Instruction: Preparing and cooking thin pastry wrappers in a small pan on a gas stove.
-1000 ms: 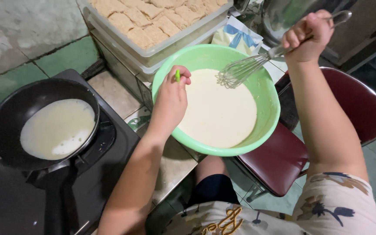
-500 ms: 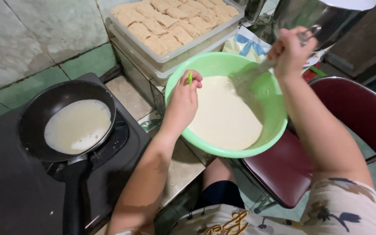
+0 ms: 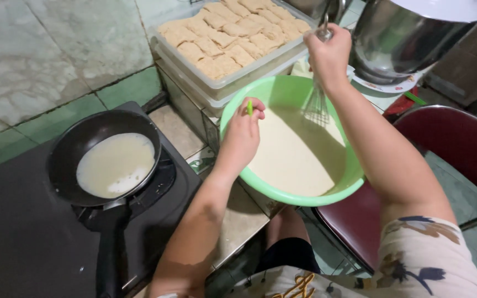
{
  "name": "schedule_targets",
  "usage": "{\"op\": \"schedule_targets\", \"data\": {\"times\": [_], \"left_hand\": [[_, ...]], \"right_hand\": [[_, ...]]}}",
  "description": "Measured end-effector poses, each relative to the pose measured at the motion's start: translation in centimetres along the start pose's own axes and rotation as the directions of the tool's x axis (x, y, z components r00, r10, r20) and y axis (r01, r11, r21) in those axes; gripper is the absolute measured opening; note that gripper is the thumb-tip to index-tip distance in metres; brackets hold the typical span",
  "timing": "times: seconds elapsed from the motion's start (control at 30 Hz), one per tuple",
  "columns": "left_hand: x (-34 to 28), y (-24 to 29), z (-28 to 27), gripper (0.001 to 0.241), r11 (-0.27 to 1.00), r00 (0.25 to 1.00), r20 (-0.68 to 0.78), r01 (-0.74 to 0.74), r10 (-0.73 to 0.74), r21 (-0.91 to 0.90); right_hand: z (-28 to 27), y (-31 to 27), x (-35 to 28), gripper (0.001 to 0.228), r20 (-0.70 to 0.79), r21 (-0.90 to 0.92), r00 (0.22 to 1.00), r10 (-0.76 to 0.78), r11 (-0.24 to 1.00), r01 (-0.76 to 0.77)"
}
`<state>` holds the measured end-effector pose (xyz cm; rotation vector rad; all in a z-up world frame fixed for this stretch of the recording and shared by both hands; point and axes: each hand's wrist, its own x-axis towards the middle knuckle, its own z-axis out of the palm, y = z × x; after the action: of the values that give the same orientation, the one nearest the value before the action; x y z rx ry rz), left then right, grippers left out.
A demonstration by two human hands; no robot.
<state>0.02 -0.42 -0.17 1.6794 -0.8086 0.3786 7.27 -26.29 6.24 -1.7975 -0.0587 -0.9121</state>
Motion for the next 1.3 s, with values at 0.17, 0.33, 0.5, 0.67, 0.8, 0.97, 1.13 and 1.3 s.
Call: {"op": "schedule_targets", "data": {"times": [0.17,0.33,0.5,0.67,0.8,0.97,1.13,1.3], "left_hand": [[0.1,0.6,-0.1,0.008,0.999,0.999,0.018,0.035,-0.034,-0.03],[0.1,0.7,-0.3,0.008,0.999,0.999,0.02,0.034,-0.034,-0.008],[0.0,0.9,-0.4,0.009,0.998,0.998,0.022,0.059,-0.059,-0.029],[0.1,0.8,-0.2,0.01,0.998,0.999,0.024,0.046,-0.045,-0.039],[0.1,1.1,-0.2,0.01,0.995,0.997,0.0,0.078,-0.079,-0.069],[0.1,0.8,-0.2,0.009,0.996,0.998,-0.014,0.066,-0.067,-0.065],[0.1,1.2,-0.3,0.009,0.995,0.996,-0.009,0.087,-0.088,-0.04],[0.1,1.0,-0.2,0.009,0.996,0.998,-0.017,0.063,-0.064,-0.058]], "right_hand": [[0.1,0.1,-2.0,0.03,0.041,0.403,0.999,-0.018,0.915,0.0],[0.3,-0.4,-2.5,0.028,0.117,0.497,0.992,-0.04,0.868,-0.023],[-1.9,0.9,-0.6,0.027,0.028,0.289,0.998,-0.064,0.956,0.054],[-2.2,1.5,-1.4,0.032,0.025,0.51,1.0,0.007,0.86,-0.019],[-2.2,1.6,-0.4,0.031,0.141,0.576,0.981,0.134,0.795,-0.192],[-4.5,6.7,1.9,0.035,0.244,0.533,0.762,0.6,0.573,-0.622],[-3.7,7.7,1.6,0.029,0.026,0.529,0.869,0.493,0.731,-0.431],[-0.5,7.2,-0.2,0.019,0.22,0.413,0.707,0.673,0.592,-0.692]]}}
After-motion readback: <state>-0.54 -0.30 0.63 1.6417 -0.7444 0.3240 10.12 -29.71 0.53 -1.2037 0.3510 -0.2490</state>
